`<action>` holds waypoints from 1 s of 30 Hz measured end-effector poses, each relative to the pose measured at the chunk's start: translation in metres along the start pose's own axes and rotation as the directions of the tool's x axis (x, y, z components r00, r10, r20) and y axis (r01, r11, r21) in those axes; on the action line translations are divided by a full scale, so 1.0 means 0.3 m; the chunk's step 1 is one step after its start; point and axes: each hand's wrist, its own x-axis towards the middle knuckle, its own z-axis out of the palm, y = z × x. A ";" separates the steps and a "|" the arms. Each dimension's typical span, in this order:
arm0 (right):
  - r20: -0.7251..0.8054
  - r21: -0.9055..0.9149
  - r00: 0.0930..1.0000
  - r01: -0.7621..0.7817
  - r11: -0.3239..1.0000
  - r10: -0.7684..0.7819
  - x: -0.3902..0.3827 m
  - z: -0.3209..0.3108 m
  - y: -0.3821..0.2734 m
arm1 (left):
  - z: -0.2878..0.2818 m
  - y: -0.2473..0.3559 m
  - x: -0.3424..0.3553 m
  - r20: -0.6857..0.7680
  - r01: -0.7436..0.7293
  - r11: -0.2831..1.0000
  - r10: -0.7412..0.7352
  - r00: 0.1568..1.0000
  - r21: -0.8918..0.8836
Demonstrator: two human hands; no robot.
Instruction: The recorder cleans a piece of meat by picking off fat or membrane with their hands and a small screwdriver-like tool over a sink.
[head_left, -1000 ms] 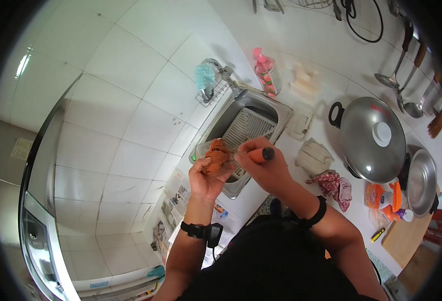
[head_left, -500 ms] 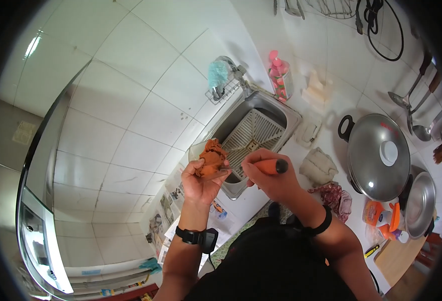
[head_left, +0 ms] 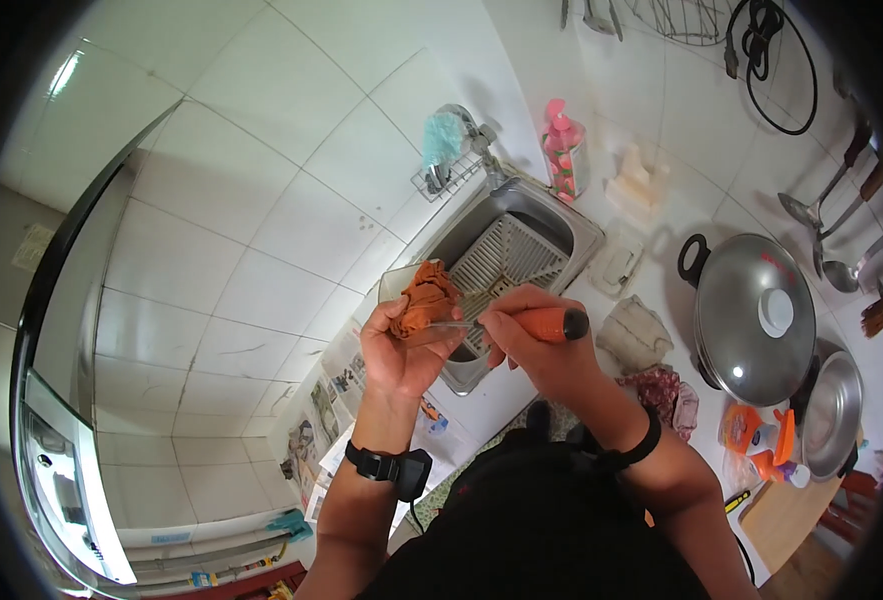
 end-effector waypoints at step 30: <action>-0.164 -0.009 0.978 -0.128 0.992 0.125 -0.025 -0.031 -0.049 | -0.013 0.037 -0.010 0.044 0.054 0.990 -0.060 0.997 0.129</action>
